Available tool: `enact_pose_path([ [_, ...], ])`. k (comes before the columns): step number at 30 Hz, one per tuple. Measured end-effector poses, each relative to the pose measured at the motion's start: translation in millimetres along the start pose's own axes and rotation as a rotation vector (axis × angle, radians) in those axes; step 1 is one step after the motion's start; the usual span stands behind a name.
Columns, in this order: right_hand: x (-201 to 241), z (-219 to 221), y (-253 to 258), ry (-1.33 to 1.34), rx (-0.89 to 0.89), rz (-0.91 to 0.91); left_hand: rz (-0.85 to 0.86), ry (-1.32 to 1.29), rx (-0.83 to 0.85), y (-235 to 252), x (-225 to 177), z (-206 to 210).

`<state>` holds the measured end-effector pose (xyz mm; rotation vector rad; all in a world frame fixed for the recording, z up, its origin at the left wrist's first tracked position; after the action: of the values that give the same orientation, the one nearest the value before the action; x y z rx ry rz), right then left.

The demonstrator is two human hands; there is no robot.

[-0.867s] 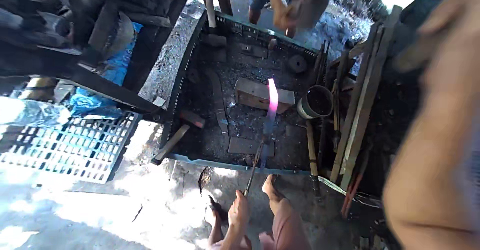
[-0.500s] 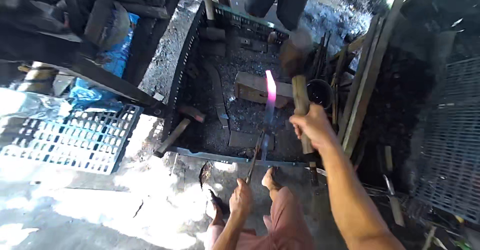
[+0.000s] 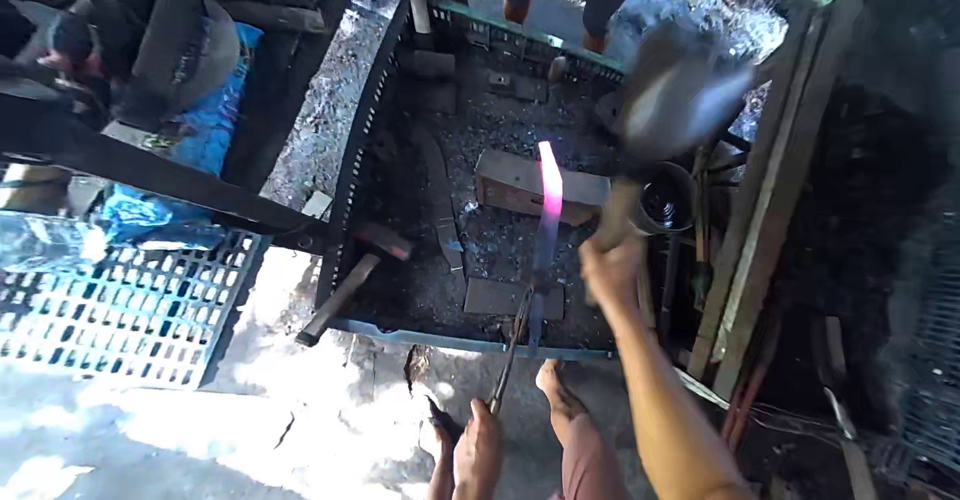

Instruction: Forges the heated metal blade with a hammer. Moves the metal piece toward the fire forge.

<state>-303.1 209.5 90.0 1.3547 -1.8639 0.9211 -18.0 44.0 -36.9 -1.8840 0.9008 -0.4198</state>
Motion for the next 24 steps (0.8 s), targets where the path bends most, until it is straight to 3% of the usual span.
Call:
enact_pose_path([
  [1, -48, 30, -4, 0.079, 0.092, 0.212, -0.002, 0.014, -0.003, -6, 1, -4],
  [2, -67, 42, -10, 0.14, 0.187, 0.417, 0.001, 0.027, -0.002, -16, 3, -9],
  [3, -57, 38, -13, 0.193, 0.243, 0.56, 0.018, 0.02, -0.017, -21, 0, -21],
  [5, -17, 1, -34, 0.228, 0.255, 0.645, 0.048, 0.015, -0.033, -35, -2, -31],
  [11, 74, -120, -137, 0.182, 0.179, 0.383, 0.102, -0.03, -0.032, -15, 13, -27],
  [16, 108, -157, -150, 0.177, 0.122, 0.276, 0.078, 0.009, -0.038, -2, 19, -25],
  [19, 83, -124, -100, 0.196, 0.16, 0.274, 0.055, -0.004, -0.039, 20, 24, -14],
  [24, -22, 14, 44, 0.232, 0.353, 0.496, 0.022, -0.033, -0.054, 77, 34, 19],
])
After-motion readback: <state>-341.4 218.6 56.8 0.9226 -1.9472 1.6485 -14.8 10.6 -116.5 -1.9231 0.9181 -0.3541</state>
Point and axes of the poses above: each hand's wrist, its own y-axis towards the middle knuckle, its own z-axis out of the palm, x = y × z, the point moved 2 cm from there along y, towards the middle knuckle, and after that the axes turned 1 degree about y, right-handed, at the moved point
